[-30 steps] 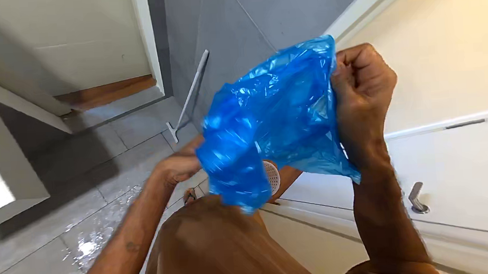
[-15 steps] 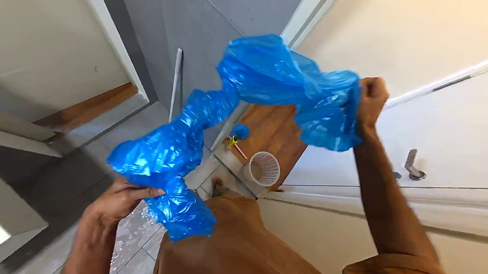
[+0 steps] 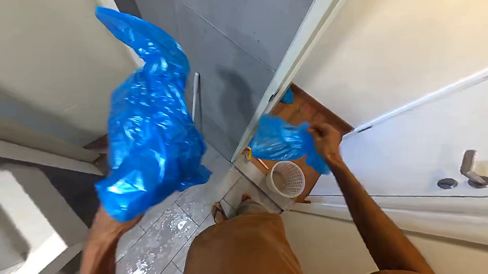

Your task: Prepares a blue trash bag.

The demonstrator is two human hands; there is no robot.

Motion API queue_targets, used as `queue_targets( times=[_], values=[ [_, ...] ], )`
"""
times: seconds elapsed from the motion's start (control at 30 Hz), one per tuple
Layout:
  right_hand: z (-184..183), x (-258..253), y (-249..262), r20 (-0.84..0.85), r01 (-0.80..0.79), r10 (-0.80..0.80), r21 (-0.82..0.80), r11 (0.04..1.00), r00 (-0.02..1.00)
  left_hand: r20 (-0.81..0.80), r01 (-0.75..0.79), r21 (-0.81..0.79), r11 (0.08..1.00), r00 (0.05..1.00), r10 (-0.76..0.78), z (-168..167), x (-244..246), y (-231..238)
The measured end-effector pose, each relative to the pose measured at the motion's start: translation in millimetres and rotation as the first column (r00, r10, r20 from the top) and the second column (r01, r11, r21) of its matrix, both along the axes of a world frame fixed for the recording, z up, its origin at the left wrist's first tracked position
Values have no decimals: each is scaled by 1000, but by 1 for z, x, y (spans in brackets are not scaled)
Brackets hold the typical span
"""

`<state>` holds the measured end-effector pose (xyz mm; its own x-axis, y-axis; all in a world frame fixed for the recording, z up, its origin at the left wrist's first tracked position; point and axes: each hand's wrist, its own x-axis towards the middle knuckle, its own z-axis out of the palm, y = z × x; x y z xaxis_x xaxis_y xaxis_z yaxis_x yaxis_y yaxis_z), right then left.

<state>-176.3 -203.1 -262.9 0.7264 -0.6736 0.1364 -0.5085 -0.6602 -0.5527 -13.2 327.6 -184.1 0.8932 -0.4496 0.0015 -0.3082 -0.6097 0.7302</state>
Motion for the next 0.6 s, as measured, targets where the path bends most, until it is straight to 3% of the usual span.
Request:
queue_targets(
  times=[0.1,0.17,0.23,0.27,0.3,0.33,0.4,0.43,0.47,0.53,0.6],
  values=[
    [24,51,92,200,-349,333,51,936,922,-122,179,-208,962,971,-207,14,-15,-57],
    [55,68,147,281,-435,378,179,883,882,-82,298,-261,918,941,-329,19,-16,-88],
    [83,62,179,-8,-308,338,389,868,941,20,390,-295,872,915,-403,8,-9,-106],
    [90,63,182,-184,-256,367,445,858,912,64,415,-312,855,907,-417,0,-6,-113],
    [87,64,178,-207,-267,401,474,839,892,86,411,-334,848,910,-407,-7,-5,-119],
    [79,63,172,-82,-328,429,520,788,899,102,375,-362,853,926,-364,-13,-6,-126],
    [58,68,156,346,-526,411,688,500,844,105,277,-412,868,961,-257,-23,-10,-139],
    [49,72,147,463,-584,363,702,408,809,85,236,-431,871,971,-222,-25,-12,-144],
    [44,74,138,509,-598,314,671,439,802,76,203,-451,869,979,-189,-26,-13,-149],
    [47,72,120,561,-548,231,502,669,795,71,166,-467,868,986,-150,-23,-11,-156],
    [67,63,100,663,-557,287,236,797,692,106,198,-466,862,980,-168,-21,-5,-165]
  ],
)
